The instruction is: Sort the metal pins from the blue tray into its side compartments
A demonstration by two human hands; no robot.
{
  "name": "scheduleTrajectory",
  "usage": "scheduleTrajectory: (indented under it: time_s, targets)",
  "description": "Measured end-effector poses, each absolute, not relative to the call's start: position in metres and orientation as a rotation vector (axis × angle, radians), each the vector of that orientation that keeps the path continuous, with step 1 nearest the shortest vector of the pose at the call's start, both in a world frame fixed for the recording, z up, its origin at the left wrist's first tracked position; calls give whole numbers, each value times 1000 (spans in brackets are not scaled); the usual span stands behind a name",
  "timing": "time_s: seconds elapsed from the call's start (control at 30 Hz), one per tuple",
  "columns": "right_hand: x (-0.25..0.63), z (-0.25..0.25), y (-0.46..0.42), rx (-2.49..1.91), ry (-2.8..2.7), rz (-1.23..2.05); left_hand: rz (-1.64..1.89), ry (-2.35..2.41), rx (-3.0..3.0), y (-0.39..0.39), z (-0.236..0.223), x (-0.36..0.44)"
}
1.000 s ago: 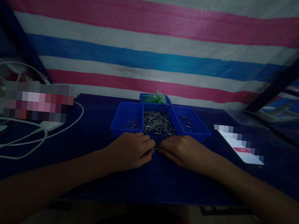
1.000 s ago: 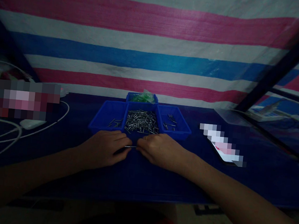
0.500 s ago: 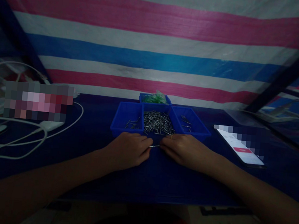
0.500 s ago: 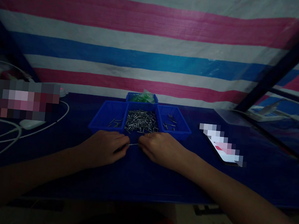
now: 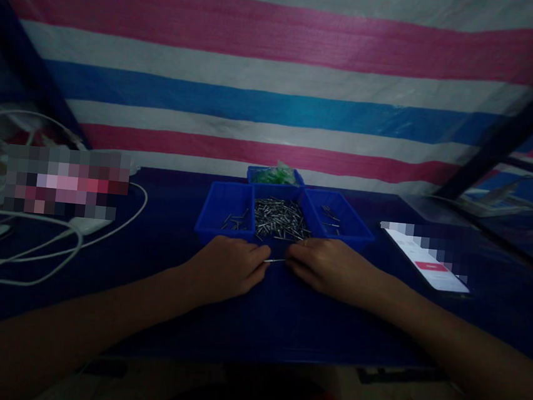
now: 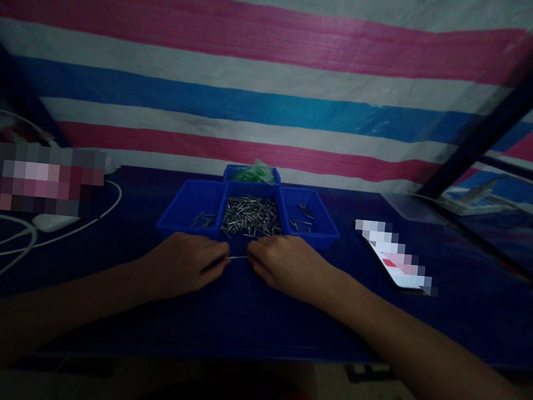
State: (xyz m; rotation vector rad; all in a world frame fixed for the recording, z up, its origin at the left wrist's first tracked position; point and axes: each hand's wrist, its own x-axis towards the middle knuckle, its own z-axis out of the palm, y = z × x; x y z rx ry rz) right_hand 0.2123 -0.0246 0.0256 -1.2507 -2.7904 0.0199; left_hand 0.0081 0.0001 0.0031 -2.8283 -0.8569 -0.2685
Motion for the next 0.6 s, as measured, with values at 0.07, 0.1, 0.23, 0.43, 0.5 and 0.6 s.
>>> scheduleTrajectory:
  time_s: [0.07, 0.1, 0.23, 0.43, 0.5, 0.6]
  targets:
    - [212, 25, -25, -1255, -2789, 11, -274, -855, -2827, -1, 4, 8]
    - [212, 25, -25, -1251, -2789, 7, -278, -853, -2826, -1, 4, 8]
    - [211, 25, -26, -1243, -2785, 21, -293, -862, -2801, -1, 5, 9]
    - [212, 24, -24, -1228, -2791, 39, -288, -890, -2756, 0, 4, 9]
    - [213, 24, -24, -1224, -2797, 41, -301, -892, -2778, 0, 5, 9]
    - [213, 24, -24, -1207, -2793, 36, -352, -848, -2858, -2, 6, 9]
